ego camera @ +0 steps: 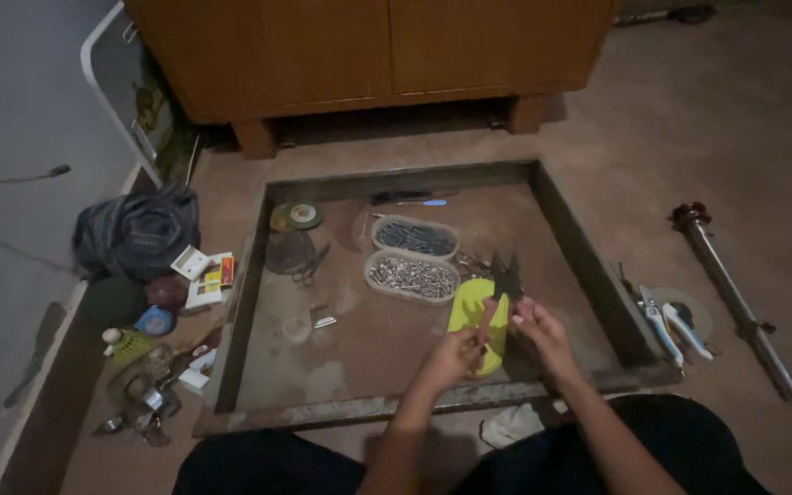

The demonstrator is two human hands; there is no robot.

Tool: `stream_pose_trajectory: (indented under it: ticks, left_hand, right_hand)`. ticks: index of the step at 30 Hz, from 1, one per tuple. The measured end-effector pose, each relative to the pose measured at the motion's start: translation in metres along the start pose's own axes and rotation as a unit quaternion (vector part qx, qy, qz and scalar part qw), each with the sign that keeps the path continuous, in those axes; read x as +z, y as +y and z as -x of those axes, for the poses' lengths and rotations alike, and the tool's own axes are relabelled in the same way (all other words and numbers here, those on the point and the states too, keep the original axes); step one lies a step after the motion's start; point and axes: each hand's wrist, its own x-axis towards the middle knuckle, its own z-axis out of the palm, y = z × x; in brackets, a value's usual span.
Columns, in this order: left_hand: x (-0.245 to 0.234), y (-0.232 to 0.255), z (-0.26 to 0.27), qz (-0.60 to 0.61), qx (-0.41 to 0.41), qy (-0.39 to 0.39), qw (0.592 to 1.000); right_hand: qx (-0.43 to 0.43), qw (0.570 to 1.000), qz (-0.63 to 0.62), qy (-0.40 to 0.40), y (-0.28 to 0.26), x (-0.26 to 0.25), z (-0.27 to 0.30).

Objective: The person sits on the floor and organizes various hardware items on a low metal tray. They move a long metal rod, a roll of tape, a small white tube, and several plastic containers filled with nails and screws to different positions on the tray and the surrounding floor.

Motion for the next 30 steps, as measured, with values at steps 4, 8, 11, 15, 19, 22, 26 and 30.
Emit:
stream_pose_trajectory:
  ticks: [4, 8, 11, 15, 19, 22, 26, 30]
  left_hand:
    - [0.002, 0.016, 0.006, -0.048, 0.051, -0.005, 0.998]
    - [0.0, 0.022, 0.011, -0.076, 0.003, -0.03, 0.997]
    - [0.002, 0.015, 0.003, -0.078, 0.046, -0.033, 0.995]
    - [0.001, 0.01, 0.001, -0.033, 0.07, -0.021, 0.997]
    - [-0.003, 0.024, 0.012, -0.058, 0.026, 0.002, 0.998]
    - [-0.005, 0.037, 0.015, -0.082, -0.001, 0.01, 0.997]
    - [-0.002, 0.045, 0.014, -0.068, 0.024, 0.02, 0.997]
    - [-0.001, 0.047, 0.016, -0.055, 0.033, -0.004, 0.998]
  right_hand:
    - [-0.064, 0.997, 0.016, -0.039, 0.013, -0.006, -0.009]
    - [-0.093, 0.979, 0.168, -0.063, 0.005, 0.009, -0.005]
    - [-0.061, 0.965, 0.229, -0.115, -0.017, 0.027, 0.011]
    - [-0.026, 0.962, 0.151, -0.228, -0.055, 0.052, 0.023]
    - [0.031, 0.953, 0.223, -0.205, -0.077, 0.065, 0.036]
    - [0.009, 0.95, 0.228, -0.213, -0.083, 0.068, 0.038]
    - [0.019, 0.947, 0.246, -0.205, -0.083, 0.065, 0.034]
    - [0.075, 0.951, 0.135, -0.268, -0.078, 0.059, 0.028]
